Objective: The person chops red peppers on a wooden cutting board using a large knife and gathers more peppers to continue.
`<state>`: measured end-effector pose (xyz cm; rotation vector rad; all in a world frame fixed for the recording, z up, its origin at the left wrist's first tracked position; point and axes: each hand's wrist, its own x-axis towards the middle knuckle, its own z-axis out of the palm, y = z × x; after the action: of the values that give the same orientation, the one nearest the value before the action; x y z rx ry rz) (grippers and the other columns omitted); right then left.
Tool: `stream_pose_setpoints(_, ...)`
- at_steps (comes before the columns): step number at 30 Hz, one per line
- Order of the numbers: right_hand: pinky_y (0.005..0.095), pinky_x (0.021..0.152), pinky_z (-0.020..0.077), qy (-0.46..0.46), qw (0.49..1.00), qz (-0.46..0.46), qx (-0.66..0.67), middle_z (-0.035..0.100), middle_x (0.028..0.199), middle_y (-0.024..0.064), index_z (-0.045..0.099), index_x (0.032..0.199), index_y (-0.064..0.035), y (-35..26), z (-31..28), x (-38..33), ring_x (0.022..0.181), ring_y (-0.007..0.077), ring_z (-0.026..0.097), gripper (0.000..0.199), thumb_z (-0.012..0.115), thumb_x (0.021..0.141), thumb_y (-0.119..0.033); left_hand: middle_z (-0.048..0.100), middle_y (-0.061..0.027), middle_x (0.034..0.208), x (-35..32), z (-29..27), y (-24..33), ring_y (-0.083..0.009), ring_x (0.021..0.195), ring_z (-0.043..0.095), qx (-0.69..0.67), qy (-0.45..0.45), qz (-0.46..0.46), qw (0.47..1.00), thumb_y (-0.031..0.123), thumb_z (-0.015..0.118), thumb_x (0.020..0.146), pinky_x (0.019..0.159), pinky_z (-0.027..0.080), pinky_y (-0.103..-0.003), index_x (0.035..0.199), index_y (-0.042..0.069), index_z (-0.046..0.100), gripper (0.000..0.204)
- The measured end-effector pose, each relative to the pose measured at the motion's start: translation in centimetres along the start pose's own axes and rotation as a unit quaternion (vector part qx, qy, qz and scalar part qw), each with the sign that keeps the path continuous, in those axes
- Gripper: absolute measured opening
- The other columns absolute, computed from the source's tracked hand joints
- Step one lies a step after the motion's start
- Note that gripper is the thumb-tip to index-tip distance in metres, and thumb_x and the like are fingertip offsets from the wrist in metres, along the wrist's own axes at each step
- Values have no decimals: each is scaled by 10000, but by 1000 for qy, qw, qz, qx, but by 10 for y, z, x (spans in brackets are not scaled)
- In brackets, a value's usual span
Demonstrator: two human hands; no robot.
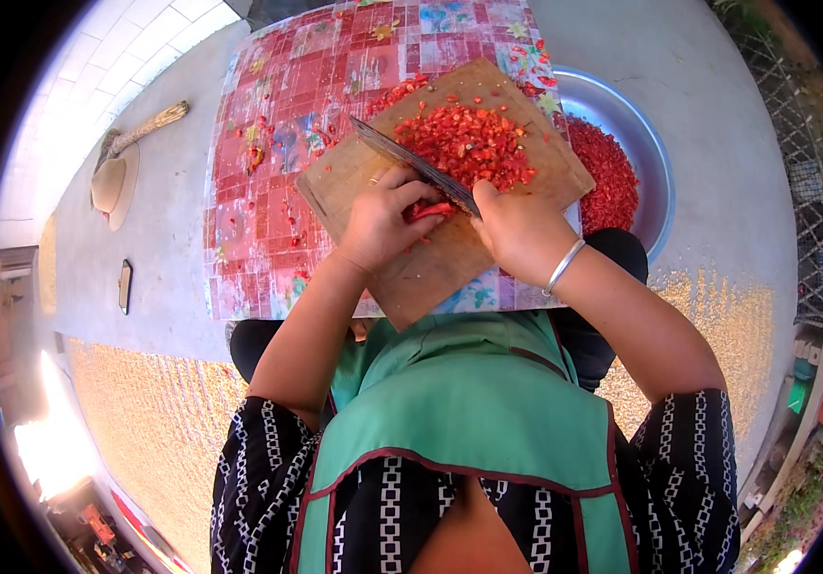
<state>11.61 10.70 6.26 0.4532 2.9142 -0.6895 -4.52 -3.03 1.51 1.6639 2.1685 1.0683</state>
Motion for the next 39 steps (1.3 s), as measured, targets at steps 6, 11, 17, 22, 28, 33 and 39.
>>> stream_pose_setpoints(6, 502, 599, 488, 44, 999, -19, -19, 629, 686, 204, 446, 945, -12, 24, -14, 2, 662, 392, 636, 213, 513, 904, -211, 599, -114, 964, 8, 35, 2, -313, 918, 589, 67, 110, 33, 991, 144, 789, 676, 770, 508, -379, 908, 77, 653, 278)
stream_pose_setpoints(11, 499, 605, 489, 51, 998, 16, -12, 628, 684, 209, 452, 937, -12, 25, -9, 2, 654, 394, 633, 224, 525, 899, -221, 561, -99, 926, 13, 41, 14, -311, 868, 576, 45, 130, -31, 990, 144, 769, 686, 728, 506, -399, 893, 85, 600, 274)
stream_pose_setpoints(17, 494, 600, 486, 63, 998, 3, -6, 626, 690, 209, 449, 932, -6, 25, -11, -2, 659, 394, 629, 222, 530, 901, -209, 535, -105, 892, 12, 42, 4, -318, 827, 533, 73, 123, -1, 990, 129, 783, 668, 704, 477, -407, 820, 76, 570, 267)
stream_pose_setpoints(22, 501, 600, 474, 110, 994, -16, 14, 613, 697, 206, 436, 915, -4, 9, -46, -33, 669, 400, 614, 215, 532, 902, -197, 522, -100, 842, 10, 41, 6, -323, 839, 516, 52, 124, -16, 991, 121, 788, 649, 712, 468, -406, 762, 74, 555, 263)
stream_pose_setpoints(28, 501, 613, 475, 28, 999, 22, 17, 608, 706, 209, 433, 920, -3, 3, -52, -41, 680, 400, 613, 216, 533, 901, -193, 513, -88, 797, 11, 44, 1, -280, 764, 518, 54, 142, 7, 988, 109, 797, 649, 677, 468, -373, 760, 61, 556, 269)
stream_pose_setpoints(33, 506, 615, 479, 33, 999, -3, 19, 613, 702, 215, 432, 922, 0, 14, -33, -33, 679, 407, 615, 211, 528, 900, -187, 521, -101, 850, 10, 40, 1, -304, 822, 515, 56, 115, 2, 992, 136, 800, 650, 714, 470, -390, 792, 65, 574, 277)
stream_pose_setpoints(39, 525, 593, 434, 16, 999, 17, 46, 579, 725, 241, 390, 940, -4, 13, -26, -33, 685, 443, 573, 239, 553, 893, -173, 525, -106, 880, 3, 33, 12, -331, 905, 506, 45, 106, 1, 993, 152, 780, 665, 766, 472, -419, 838, 87, 596, 261)
